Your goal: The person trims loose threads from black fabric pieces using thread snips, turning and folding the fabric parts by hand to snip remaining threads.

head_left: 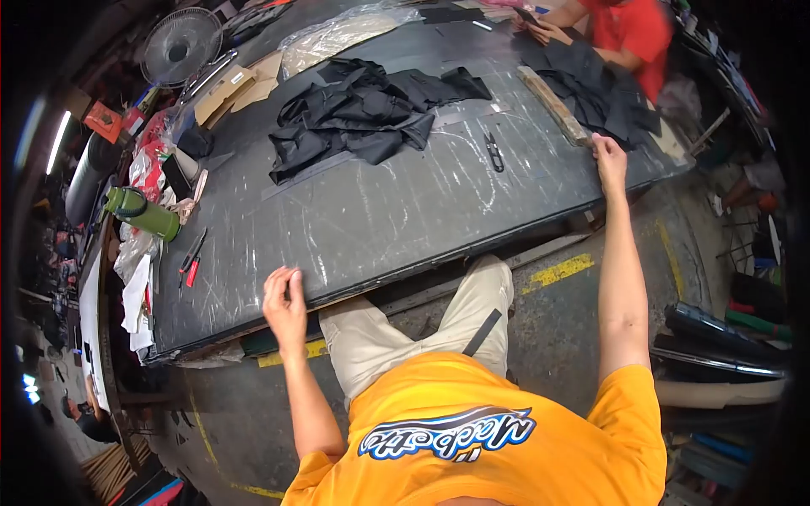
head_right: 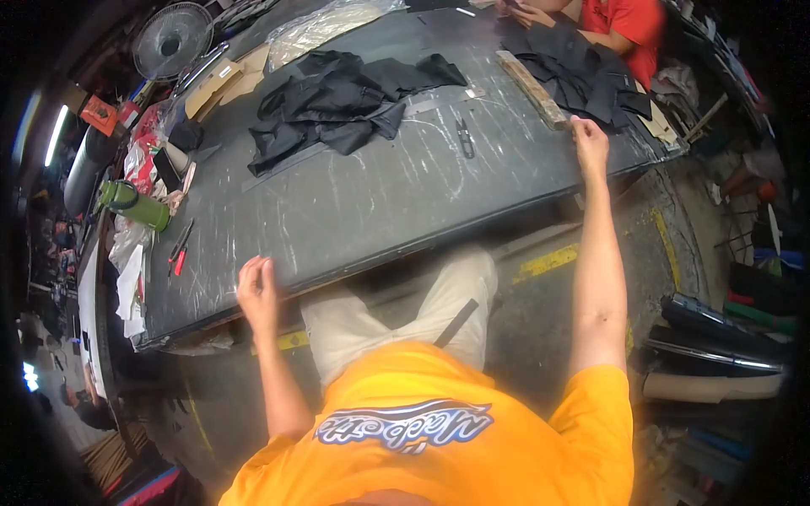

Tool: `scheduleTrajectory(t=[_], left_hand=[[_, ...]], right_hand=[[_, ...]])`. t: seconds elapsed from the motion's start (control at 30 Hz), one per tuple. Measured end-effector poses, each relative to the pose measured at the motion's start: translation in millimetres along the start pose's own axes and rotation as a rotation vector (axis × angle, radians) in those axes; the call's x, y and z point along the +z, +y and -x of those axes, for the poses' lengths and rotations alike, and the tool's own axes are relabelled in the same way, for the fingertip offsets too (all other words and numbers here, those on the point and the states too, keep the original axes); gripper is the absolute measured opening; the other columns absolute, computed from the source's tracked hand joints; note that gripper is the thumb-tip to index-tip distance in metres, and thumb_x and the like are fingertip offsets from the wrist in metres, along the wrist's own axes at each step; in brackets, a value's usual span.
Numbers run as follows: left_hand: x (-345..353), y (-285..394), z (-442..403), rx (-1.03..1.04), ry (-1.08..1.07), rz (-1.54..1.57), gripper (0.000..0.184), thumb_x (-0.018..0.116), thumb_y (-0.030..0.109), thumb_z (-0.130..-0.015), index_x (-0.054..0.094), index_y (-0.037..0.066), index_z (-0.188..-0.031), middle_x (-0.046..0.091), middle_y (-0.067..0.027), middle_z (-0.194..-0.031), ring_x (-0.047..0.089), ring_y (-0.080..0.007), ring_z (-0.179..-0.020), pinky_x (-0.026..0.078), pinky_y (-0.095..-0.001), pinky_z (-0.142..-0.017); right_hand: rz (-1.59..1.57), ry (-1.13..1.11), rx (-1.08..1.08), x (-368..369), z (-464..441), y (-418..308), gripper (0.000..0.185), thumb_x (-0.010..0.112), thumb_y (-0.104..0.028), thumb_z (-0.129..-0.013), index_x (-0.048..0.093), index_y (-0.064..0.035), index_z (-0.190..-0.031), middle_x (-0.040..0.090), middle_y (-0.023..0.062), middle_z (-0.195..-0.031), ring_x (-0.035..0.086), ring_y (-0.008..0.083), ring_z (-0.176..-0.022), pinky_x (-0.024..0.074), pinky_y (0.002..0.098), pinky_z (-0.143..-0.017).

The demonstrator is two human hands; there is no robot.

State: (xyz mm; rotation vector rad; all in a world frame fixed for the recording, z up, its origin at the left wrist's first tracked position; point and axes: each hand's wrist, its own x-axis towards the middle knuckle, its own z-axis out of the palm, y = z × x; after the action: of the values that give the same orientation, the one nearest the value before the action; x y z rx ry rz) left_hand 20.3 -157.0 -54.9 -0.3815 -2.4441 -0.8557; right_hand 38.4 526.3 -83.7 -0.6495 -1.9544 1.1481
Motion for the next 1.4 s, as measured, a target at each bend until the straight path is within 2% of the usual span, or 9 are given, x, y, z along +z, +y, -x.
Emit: scheduleTrajectory(t=[0.17, 0.6, 0.67, 0.8, 0.87, 0.97, 1.13, 1.23, 1.4], left_hand=[[22, -1, 0, 0.064, 0.114, -0.243, 0.014, 0.066, 0.019, -0.096, 0.072, 0.007, -0.096, 0.073, -0.0075, -0.109, 0.066, -0.0274, -0.11, 0.049, -0.0395, -0.092], [9, 3, -8, 0.034, 0.102, -0.1, 0.009, 0.072, 0.017, -0.09, 0.071, 0.009, -0.089, 0.073, -0.0045, -0.098, 0.067, -0.0272, -0.105, 0.05, -0.0389, -0.089], [-10, 12, -6, 0.075, -0.081, 0.292, 0.012, 0.078, 0.014, -0.084, 0.069, 0.008, -0.079, 0.07, -0.006, -0.09, 0.067, -0.0284, -0.096, 0.05, -0.0368, -0.084], [-68, 75, -13, 0.399, -0.93, 1.239, 0.04, 0.087, 0.031, -0.076, 0.058, 0.006, -0.067, 0.055, -0.0056, -0.069, 0.057, -0.025, -0.067, 0.045, -0.0372, -0.066], [-83, 109, -17, 0.569, -1.202, 1.366, 0.051, 0.082, 0.042, -0.082, 0.051, 0.004, -0.069, 0.045, -0.0074, -0.064, 0.049, -0.0284, -0.062, 0.042, -0.0391, -0.061], [-83, 136, -13, 0.638, -1.526, 1.413, 0.049, 0.077, 0.036, -0.09, 0.046, 0.002, -0.073, 0.043, -0.0117, -0.067, 0.048, -0.0356, -0.064, 0.039, -0.0442, -0.063], [-69, 148, -11, 0.72, -1.54, 1.56, 0.042, 0.062, 0.036, -0.102, 0.054, 0.002, -0.078, 0.049, -0.0093, -0.067, 0.053, -0.0288, -0.064, 0.044, -0.04, -0.063], [-72, 140, -50, 0.505, -1.25, 1.531, 0.031, 0.058, 0.027, -0.105, 0.062, 0.001, -0.088, 0.062, -0.0094, -0.077, 0.061, -0.0274, -0.072, 0.048, -0.0384, -0.068], [-45, 135, -79, 0.326, -1.279, 1.066, 0.026, 0.067, 0.028, -0.097, 0.069, 0.002, -0.095, 0.069, -0.0107, -0.089, 0.067, -0.0291, -0.084, 0.053, -0.0375, -0.075]], right_hand=[[-0.05, 0.003, 0.029, 0, -2, -4, 0.034, 0.069, -0.036, -0.097, 0.074, -0.0032, -0.092, 0.06, -0.0035, -0.075, 0.052, 0.0064, -0.068, 0.0414, 0.0239, -0.063], [-0.227, 0.132, 0.218, -5, -6, -12, 0.036, 0.072, -0.04, -0.095, 0.074, -0.0045, -0.096, 0.061, -0.0038, -0.077, 0.051, 0.0046, -0.067, 0.0376, 0.0202, -0.058], [-0.265, 0.161, 0.239, -1, -6, -8, 0.037, 0.072, -0.041, -0.094, 0.074, -0.0042, -0.096, 0.061, -0.0034, -0.078, 0.052, 0.0048, -0.067, 0.0377, 0.0201, -0.058], [-0.13, 0.053, 0.17, 0, -7, -2, 0.037, 0.072, -0.041, -0.094, 0.074, -0.0048, -0.095, 0.061, -0.0039, -0.077, 0.051, 0.0044, -0.066, 0.0372, 0.02, -0.058], [-0.125, 0.056, 0.178, 3, -7, 0, 0.034, 0.072, -0.04, -0.095, 0.072, -0.0074, -0.088, 0.058, -0.0055, -0.073, 0.048, 0.0042, -0.063, 0.0347, 0.0198, -0.056], [-0.12, 0.064, 0.158, 10, -6, 0, 0.034, 0.072, -0.04, -0.096, 0.07, -0.0087, -0.083, 0.056, -0.0066, -0.071, 0.046, 0.0041, -0.062, 0.0328, 0.0199, -0.056], [-0.098, 0.025, 0.057, -1, -9, 17, 0.034, 0.071, -0.041, -0.096, 0.07, -0.0093, -0.083, 0.055, -0.0068, -0.071, 0.044, 0.0039, -0.063, 0.0321, 0.0206, -0.057], [-0.098, 0.002, 0.066, 3, -10, 16, 0.034, 0.07, -0.039, -0.097, 0.07, -0.0079, -0.084, 0.054, -0.0064, -0.071, 0.044, 0.0045, -0.065, 0.0333, 0.0218, -0.059], [-0.028, 0.034, 0.078, 4, -3, 2, 0.034, 0.07, -0.036, -0.098, 0.071, -0.0048, -0.085, 0.054, -0.0059, -0.072, 0.046, 0.0055, -0.068, 0.0361, 0.0237, -0.062]])
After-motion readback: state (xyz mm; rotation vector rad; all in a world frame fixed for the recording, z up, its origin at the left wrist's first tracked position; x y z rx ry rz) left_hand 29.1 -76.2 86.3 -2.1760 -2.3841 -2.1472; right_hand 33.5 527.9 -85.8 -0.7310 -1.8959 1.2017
